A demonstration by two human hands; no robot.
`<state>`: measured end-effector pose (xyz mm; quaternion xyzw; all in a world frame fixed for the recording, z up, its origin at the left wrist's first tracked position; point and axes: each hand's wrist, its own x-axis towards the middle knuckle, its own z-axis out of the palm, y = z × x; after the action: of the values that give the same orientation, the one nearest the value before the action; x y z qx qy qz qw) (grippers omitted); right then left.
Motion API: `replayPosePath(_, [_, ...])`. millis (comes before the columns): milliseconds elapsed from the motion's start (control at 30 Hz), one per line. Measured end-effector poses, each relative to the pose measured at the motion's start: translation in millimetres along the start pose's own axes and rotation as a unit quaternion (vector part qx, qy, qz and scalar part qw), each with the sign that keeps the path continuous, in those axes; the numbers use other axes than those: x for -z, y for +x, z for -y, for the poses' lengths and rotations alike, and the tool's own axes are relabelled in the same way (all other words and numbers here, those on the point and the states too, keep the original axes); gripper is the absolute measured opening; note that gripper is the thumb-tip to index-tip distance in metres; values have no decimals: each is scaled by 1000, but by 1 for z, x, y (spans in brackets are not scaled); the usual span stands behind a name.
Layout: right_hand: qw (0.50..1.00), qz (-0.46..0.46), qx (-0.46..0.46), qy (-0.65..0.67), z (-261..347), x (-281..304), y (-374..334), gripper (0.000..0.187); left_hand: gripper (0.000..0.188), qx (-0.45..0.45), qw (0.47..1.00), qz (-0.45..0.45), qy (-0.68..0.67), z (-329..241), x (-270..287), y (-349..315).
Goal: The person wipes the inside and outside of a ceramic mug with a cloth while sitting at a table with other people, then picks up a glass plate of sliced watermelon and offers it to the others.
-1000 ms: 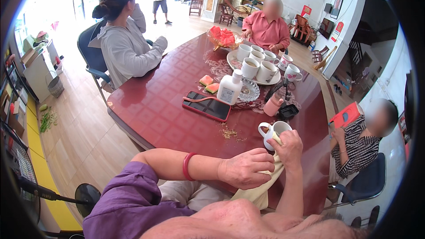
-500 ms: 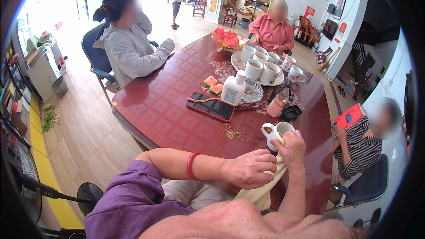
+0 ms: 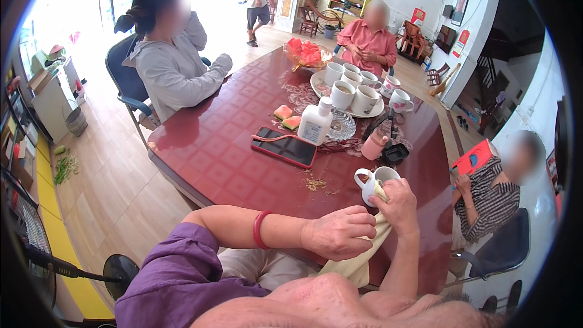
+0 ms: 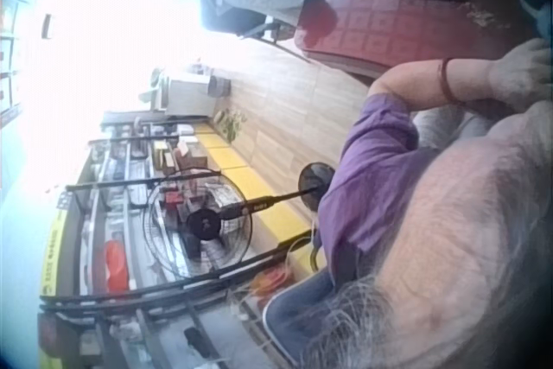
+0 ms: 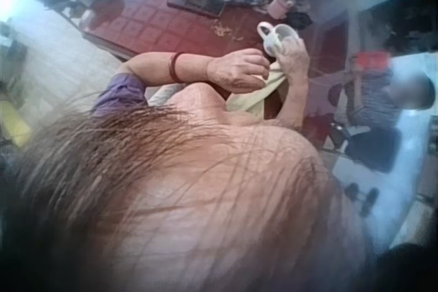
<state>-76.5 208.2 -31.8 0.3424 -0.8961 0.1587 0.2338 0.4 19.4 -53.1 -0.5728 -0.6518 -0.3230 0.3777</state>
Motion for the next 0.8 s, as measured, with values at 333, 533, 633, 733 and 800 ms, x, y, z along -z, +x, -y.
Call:
replayPosePath(333, [998,59,-36,2,-3,3,-2,25,19,75,997,-14,-2,8,5,-2])
replayPosePath(533, [964,-79,-139,212,-2,7,1,19,63,336,936,-100,-7,24,9,1])
replayPosePath(633, [872,-122,-191,434,10,8,-1,20,77,526,793,-152,-267,39,7,0])
replayPosePath(733, [857,-107,-145,483,27,-1,-3,24,65,560,614,-221,-511,40,5,6])
replayPosePath(800, [939,-73,-25,336,26,-8,-6,30,56,562,590,-232,-530,49,5,-1])
